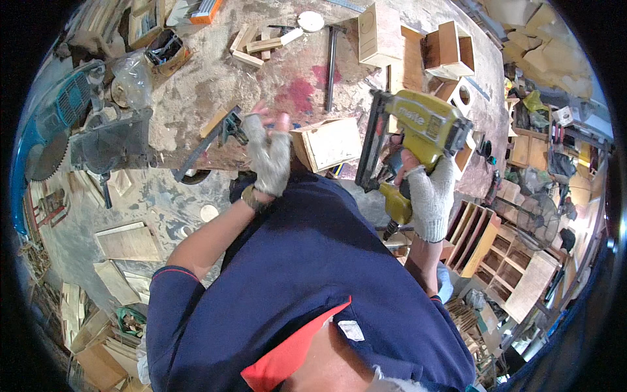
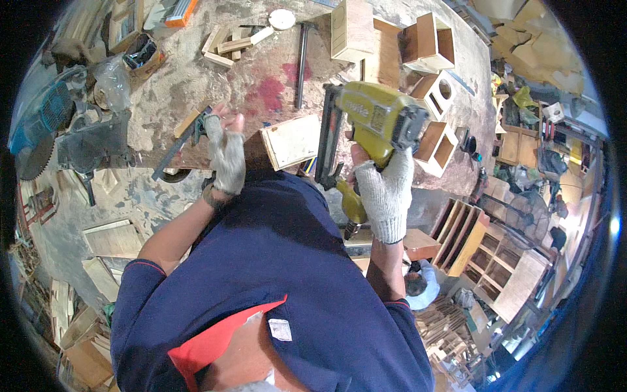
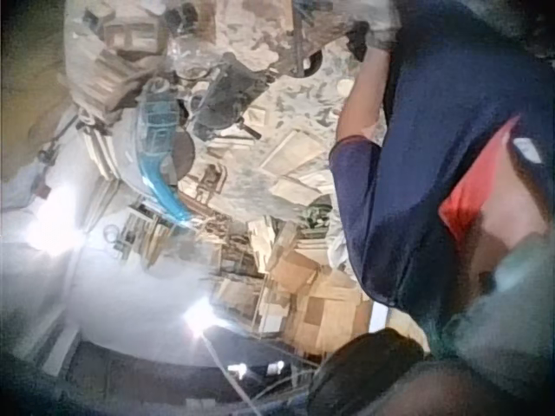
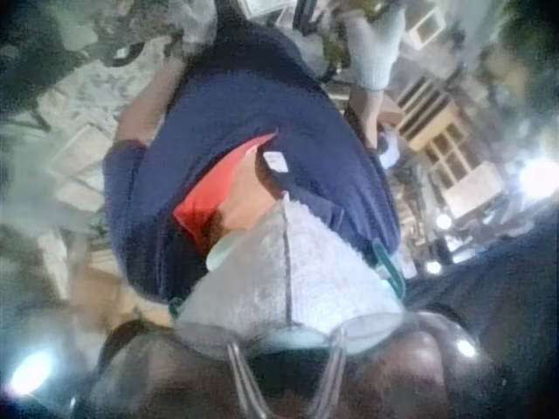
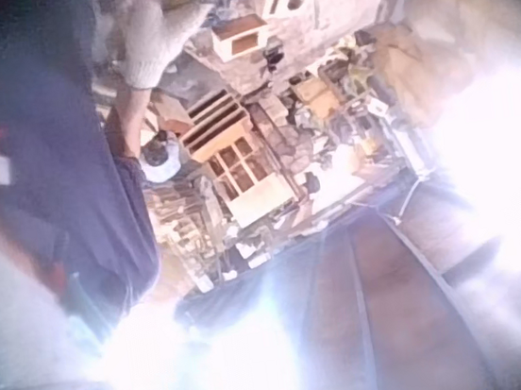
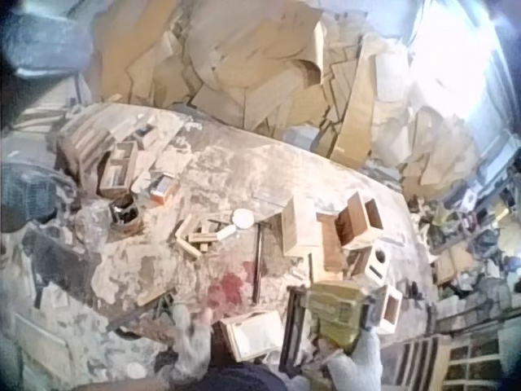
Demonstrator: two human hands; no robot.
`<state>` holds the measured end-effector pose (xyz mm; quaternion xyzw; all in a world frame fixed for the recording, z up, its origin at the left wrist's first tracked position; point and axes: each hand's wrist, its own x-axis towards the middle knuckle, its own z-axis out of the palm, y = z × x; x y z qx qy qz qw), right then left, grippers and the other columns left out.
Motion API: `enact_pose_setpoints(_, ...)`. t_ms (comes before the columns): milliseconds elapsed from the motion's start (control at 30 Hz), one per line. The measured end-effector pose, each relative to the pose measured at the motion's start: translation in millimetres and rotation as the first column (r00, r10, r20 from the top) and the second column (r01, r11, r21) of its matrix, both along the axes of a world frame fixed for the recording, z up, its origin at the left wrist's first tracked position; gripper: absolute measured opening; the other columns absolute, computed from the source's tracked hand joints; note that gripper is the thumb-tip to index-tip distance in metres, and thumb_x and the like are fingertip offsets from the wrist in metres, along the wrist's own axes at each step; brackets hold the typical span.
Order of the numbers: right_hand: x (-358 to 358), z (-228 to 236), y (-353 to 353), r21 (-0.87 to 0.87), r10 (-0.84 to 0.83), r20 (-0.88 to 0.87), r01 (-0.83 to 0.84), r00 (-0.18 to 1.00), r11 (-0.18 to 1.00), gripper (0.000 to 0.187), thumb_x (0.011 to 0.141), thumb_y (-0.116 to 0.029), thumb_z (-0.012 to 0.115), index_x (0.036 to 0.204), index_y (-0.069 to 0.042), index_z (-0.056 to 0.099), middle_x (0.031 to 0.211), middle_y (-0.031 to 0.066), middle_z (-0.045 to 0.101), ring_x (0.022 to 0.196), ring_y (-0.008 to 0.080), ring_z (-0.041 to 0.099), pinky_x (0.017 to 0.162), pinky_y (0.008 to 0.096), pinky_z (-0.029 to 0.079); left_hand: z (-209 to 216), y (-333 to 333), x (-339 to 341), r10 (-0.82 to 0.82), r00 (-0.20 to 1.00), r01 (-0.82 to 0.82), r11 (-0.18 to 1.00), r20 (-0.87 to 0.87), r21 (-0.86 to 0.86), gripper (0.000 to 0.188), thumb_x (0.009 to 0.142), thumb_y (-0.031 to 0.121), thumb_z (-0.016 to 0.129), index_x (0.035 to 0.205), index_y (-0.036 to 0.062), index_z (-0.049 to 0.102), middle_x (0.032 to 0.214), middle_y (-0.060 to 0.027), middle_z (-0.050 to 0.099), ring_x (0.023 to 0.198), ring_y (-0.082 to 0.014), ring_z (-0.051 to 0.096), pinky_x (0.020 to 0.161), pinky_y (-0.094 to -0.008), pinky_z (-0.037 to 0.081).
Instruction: The person assembles small wooden boxes by aligning cut pieces and fastening them with a pneumatic nail gun. They repeatedly pick up pieces, position them into box frames, and drive nails to secure the joints.
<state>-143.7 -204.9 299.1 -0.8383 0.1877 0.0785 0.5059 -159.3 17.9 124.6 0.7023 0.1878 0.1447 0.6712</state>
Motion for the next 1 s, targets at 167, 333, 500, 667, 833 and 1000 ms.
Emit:
enact_pose_setpoints(167,-5.1,-1.8,18.2,0.064,-0.02,0.218,0.006,0.976,0.998,0.045,0.089,0.001,0.073,0.131,0.003,0.055,0.113,0.0138,0.071,0.09,0.0154,0.069,0.074,0.0295,0.057,57.1,-35.2,-3.4,-0.726,0.688,0.725,0.685,-0.018,0.067,0.085,0.095,0.03,0.073,0.162,0.0054,0.026,0.127,-0.0189,0.064,0.105,-0.0261,0.068,0.082,-0.0386,0.058)
enact_pose_setpoints(333,-34.5,-10.6,38.1,0.027,-0.053,0.307,0.047,0.95,0.999,0.045,0.089,-0.008,0.079,0.127,0.003,0.059,0.114,0.0152,0.071,0.089,0.0187,0.069,0.078,0.0337,0.056,74.7,-54.4,4.1,-0.638,0.76,0.649,0.743,-0.119,0.161,0.107,0.086,0.04,0.081,0.164,0.0062,0.016,0.115,-0.0278,0.066,0.094,-0.0447,0.071,0.078,-0.0493,0.057)
enact_pose_setpoints(500,-67.8,-14.7,56.5,0.056,-0.288,0.28,0.284,0.916,0.957,0.045,0.084,-0.015,0.085,0.122,0.001,0.065,0.106,0.0117,0.075,0.093,0.0199,0.071,0.081,0.0361,0.056,60.1,-47.1,-11.0,-0.727,0.672,0.736,0.635,-0.143,0.234,0.089,0.088,0.041,0.079,0.155,0.0069,0.032,0.109,-0.0233,0.07,0.084,-0.0459,0.07,0.068,-0.0509,0.056)
enact_pose_setpoints(667,-127.9,-17.6,80.5,0.003,-0.596,0.28,0.62,0.753,0.785,0.052,0.083,-0.011,0.08,0.13,-0.001,0.059,0.106,0.014,0.074,0.096,0.0218,0.073,0.086,0.0368,0.058,18.5,-30.1,-43.6,-0.957,0.286,0.958,0.286,0.052,-0.002,0.081,0.09,0.035,0.081,0.15,0.0002,0.039,0.111,-0.0206,0.073,0.09,-0.0279,0.075,0.075,-0.0392,0.059)
enact_pose_setpoints(833,-218.3,-19.3,112.0,0.106,-0.927,0.142,0.926,0.346,0.362,0.056,0.083,-0.01,0.078,0.135,-0.002,0.058,0.115,0.0158,0.072,0.11,0.0241,0.07,0.098,0.038,0.054,4.9,-6.6,-104.2,-0.944,-0.329,0.936,-0.324,-0.008,-0.139,0.07,0.097,0.031,0.073,0.147,-0.0061,0.041,0.114,-0.0203,0.073,0.107,-0.0289,0.071,0.093,-0.0377,0.054)
enact_pose_setpoints(1000,-320.3,-12.8,136.0,0.211,-0.967,0.253,0.976,-0.009,0.046,0.049,0.089,-0.001,0.073,0.135,0.0,0.056,0.117,0.0104,0.072,0.089,0.0154,0.069,0.081,0.0333,0.059,1.3,-27.9,-142.0,-0.637,-0.749,0.649,-0.761,-0.183,-0.005,0.074,0.096,0.038,0.072,0.143,-0.0109,0.042,0.103,-0.0268,0.072,0.094,-0.0388,0.073,0.08,-0.0435,0.055)
